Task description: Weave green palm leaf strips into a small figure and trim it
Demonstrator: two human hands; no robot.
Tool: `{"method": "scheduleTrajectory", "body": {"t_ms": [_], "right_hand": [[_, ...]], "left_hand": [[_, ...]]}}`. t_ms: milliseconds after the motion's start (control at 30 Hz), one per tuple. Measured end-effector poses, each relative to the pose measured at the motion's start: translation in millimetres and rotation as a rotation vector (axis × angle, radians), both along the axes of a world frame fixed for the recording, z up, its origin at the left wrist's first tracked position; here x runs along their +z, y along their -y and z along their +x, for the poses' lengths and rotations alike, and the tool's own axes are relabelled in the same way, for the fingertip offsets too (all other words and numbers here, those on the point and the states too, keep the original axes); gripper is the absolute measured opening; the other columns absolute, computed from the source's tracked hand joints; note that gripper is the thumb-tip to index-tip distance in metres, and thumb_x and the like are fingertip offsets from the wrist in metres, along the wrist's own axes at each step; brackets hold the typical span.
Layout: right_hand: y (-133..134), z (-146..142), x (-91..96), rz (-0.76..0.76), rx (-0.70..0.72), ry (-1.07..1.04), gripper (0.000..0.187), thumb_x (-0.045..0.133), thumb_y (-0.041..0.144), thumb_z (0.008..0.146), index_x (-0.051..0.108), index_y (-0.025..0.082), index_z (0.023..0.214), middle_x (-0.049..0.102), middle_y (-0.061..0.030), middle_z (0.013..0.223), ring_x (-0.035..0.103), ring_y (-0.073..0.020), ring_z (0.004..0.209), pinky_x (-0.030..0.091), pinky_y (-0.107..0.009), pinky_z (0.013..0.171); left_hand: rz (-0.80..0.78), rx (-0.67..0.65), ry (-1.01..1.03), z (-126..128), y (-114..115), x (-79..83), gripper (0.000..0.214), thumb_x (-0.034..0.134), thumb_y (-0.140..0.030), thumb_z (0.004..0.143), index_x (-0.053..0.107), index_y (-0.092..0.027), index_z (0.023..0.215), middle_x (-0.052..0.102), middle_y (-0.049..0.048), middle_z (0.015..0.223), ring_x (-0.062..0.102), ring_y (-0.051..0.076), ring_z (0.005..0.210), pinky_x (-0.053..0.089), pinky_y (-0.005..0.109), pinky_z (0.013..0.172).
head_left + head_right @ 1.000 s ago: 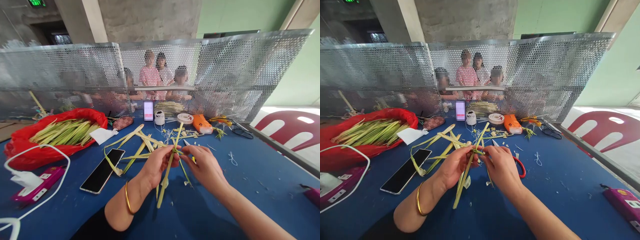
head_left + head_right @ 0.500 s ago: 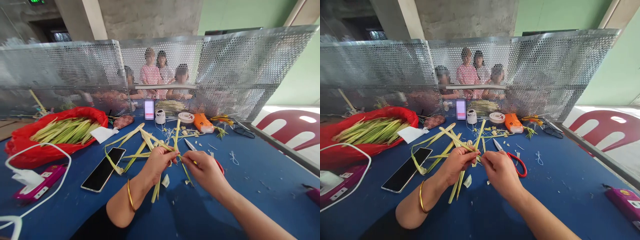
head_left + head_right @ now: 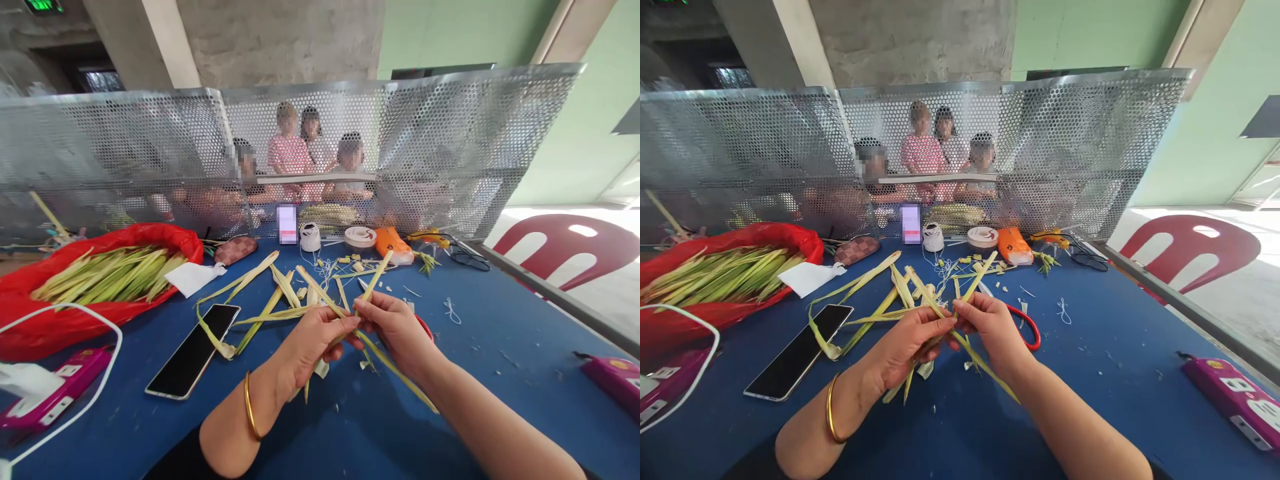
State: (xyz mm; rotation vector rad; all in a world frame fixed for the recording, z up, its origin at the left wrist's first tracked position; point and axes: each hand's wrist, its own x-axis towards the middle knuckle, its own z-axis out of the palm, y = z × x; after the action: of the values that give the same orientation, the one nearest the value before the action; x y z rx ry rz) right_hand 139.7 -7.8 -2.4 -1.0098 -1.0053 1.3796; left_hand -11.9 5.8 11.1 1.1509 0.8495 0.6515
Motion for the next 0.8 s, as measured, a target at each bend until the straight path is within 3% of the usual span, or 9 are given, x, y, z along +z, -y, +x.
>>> {"method": "scheduleTrajectory", "body": {"t_ms": [200,433,533,633,700,800], "right_hand": [[2.9,-2.7,-0.9,0.079,-0.109,0.139,0.03,0.073,0.04,0.07,0.057,0.018,0.057,0.051,0.0042,0.05,0.044,-0.0094,0.048,0.033,-0.025,0.049],[-0.6,-3.9,-10.0,0.105,-0.198,0.129,0.036,0.075,0.045,0.069,0.055,0.018,0.055,0.05,0.0044,0.049,0.043,-0.009,0.047,0.035,-0.025,0.05],[-3.8,1.0,-7.7,0.112,-0.104,0.106,0.033,0.071,0.05,0.073,0.066,0.018,0.072,0.061,0.0006,0.063,0.054,-0.0134,0.061,0.042,-0.026,0.06],[-4.6,4.7,-3.0,0.109,0.145,0.054,0.036,0.068,0.051,0.078,0.071,0.019,0.095,0.068,-0.0044,0.084,0.061,-0.0192,0.082,0.046,-0.03,0.074],[-4.1,4.9,-2.4,0.124,0.278,0.037,0.035,0.064,0.049,0.083,0.072,0.018,0.097,0.069,-0.0061,0.089,0.061,-0.0204,0.087,0.046,-0.033,0.082],[-4.3,3.5,-6.6,0.179,0.291,0.091,0.031,0.06,0.046,0.086,0.072,0.018,0.097,0.069,-0.0054,0.091,0.06,-0.0194,0.087,0.045,-0.035,0.086]], "left_hand": [[0.044,0.006,-0.105,3.6,5.0,4.2,0.019,0.064,-0.031,0.076,0.071,-0.013,0.075,0.053,-0.0015,0.049,0.039,0.006,0.04,0.027,0.02,0.04],[-0.014,-0.099,-0.053,-0.9,3.0,-0.6,0.025,0.065,-0.031,0.076,0.057,-0.016,0.057,0.047,-0.0043,0.048,0.039,0.006,0.042,0.032,0.02,0.044],[-0.105,-0.097,0.072,-1.7,3.2,1.6,0.026,0.064,-0.034,0.079,0.057,-0.015,0.063,0.044,-0.0058,0.05,0.036,0.005,0.042,0.031,0.019,0.043],[-0.207,-0.058,0.248,-2.3,0.8,3.7,0.026,0.061,-0.041,0.082,0.06,-0.016,0.076,0.042,-0.0076,0.052,0.032,0.004,0.04,0.028,0.018,0.041],[-0.247,-0.021,0.324,-3.5,-2.1,3.5,0.026,0.062,-0.042,0.082,0.057,-0.016,0.076,0.042,-0.008,0.051,0.031,0.004,0.039,0.027,0.018,0.04],[-0.245,0.017,0.355,-5.9,-5.2,2.3,0.027,0.064,-0.04,0.081,0.055,-0.016,0.073,0.043,-0.0076,0.052,0.031,0.004,0.039,0.027,0.017,0.039]]}}
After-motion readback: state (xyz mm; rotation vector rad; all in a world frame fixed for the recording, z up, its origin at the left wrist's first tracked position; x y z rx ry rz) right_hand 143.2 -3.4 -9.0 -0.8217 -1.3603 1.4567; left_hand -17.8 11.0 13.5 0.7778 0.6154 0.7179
